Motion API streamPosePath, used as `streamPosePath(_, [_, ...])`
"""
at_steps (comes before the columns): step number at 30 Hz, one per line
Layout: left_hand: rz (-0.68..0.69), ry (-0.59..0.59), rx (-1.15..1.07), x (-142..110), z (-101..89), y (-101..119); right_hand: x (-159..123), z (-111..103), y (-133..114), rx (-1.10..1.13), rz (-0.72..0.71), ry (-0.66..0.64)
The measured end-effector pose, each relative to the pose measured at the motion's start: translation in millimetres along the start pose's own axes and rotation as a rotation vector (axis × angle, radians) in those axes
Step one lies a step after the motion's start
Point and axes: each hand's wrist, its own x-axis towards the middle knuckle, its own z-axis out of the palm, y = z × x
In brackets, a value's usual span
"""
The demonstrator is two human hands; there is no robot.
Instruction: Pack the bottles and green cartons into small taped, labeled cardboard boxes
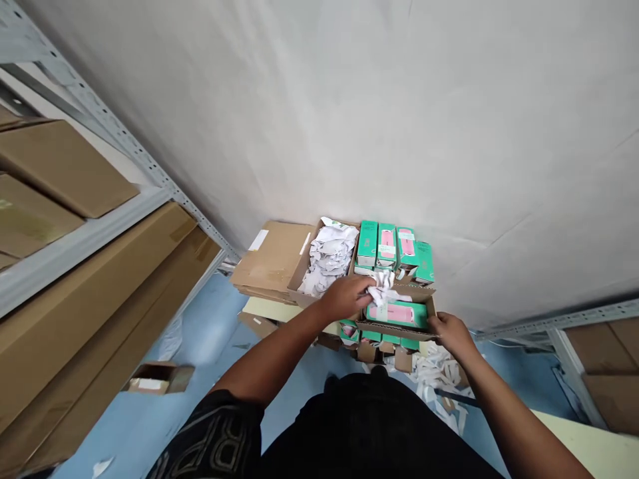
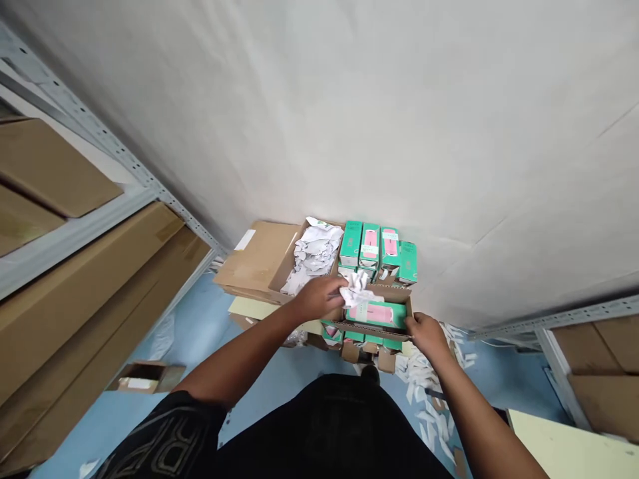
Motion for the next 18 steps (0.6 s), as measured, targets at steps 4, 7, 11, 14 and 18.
streamPosePath(4, [0.091,-0.186,-0.031,11,28.5,5,-19,6,-4,0.000,0.042,0.003])
streamPosePath(7, [0.070,-0.261,-0.080,13,36.7,0,-27,6,-2,0.006,0.053,0.019])
streamPosePath(11, [0.067,-0.289,-0.231,7,35.1,-3,-32,1,2,-0.006,0.067,0.015])
streamPosePath(14, [0.035,-0.272,-0.224,1,30.2,2,-35,-4,4,-0.014,0.056,0.020])
streamPosePath(18, [-0.062,0.004,-0.226,-9,23.1,11,-43,-10,11,0.031,0.055,0.076])
